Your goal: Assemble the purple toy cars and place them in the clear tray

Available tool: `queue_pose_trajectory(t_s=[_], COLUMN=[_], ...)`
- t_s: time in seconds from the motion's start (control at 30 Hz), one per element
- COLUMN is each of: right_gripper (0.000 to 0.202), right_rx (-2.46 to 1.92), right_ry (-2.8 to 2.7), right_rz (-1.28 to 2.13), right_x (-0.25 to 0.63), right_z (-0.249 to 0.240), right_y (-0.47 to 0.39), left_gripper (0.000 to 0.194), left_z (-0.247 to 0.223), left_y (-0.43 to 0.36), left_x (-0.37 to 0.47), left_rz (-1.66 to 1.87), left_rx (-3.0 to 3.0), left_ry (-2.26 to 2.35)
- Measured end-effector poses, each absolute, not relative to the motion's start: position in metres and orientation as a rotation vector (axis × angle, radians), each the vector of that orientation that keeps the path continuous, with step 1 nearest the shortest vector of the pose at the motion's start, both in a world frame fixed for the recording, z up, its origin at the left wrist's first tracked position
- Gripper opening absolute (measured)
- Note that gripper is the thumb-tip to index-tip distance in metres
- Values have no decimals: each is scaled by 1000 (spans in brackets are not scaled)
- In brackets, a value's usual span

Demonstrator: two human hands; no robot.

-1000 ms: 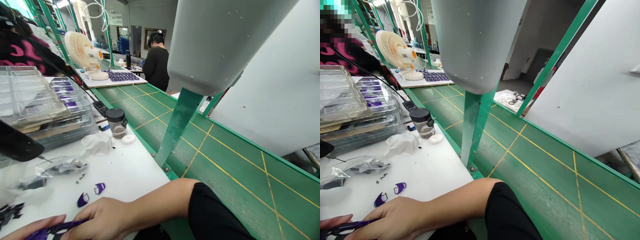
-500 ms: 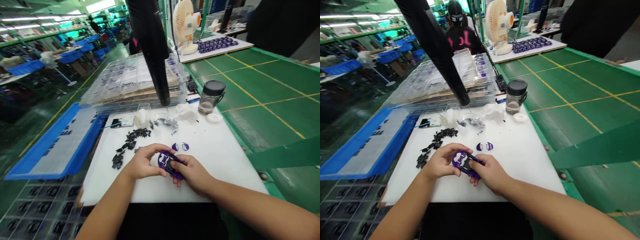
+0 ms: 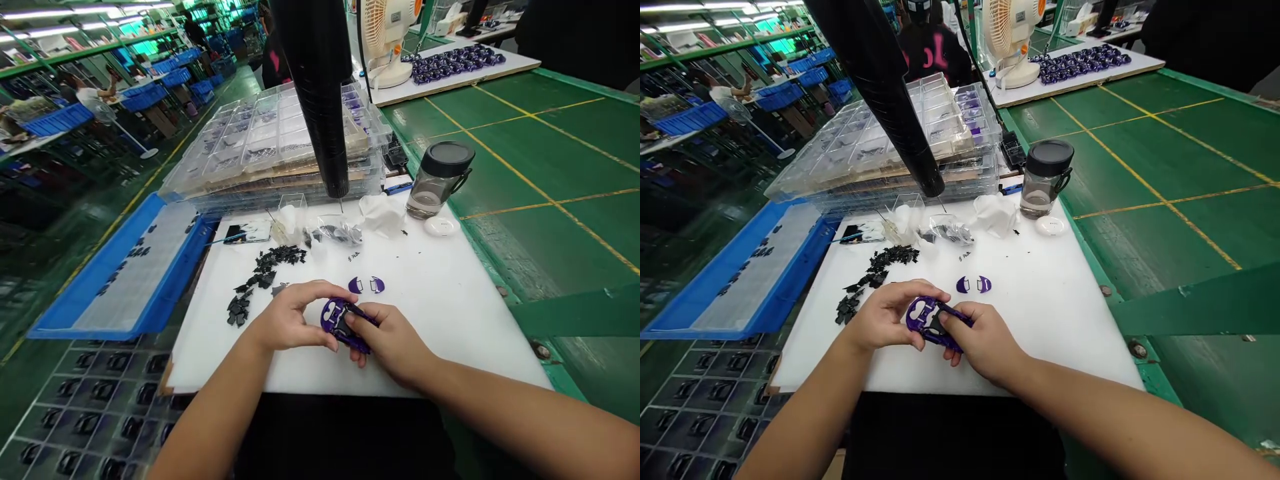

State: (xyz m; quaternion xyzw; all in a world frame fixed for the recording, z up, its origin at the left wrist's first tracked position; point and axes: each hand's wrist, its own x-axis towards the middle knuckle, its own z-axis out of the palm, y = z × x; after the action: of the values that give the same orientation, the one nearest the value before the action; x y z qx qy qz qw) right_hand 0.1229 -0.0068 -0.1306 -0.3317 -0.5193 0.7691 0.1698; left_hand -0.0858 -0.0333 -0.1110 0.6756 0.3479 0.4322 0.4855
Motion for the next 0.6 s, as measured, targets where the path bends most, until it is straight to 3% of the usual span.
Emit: queue_pose_trajectory(t_s=[0.6], right_gripper=[29], right_rx=[-1016], right_ry=[-1542], right_rz=[2194], right_x=[123], right_z=[-130], right_y=[-7], left_gripper=[59], left_z=[-106], left_y=[-29], left_x=[-89], left_rz=[1062], left_rx=[1845], left_ry=[747])
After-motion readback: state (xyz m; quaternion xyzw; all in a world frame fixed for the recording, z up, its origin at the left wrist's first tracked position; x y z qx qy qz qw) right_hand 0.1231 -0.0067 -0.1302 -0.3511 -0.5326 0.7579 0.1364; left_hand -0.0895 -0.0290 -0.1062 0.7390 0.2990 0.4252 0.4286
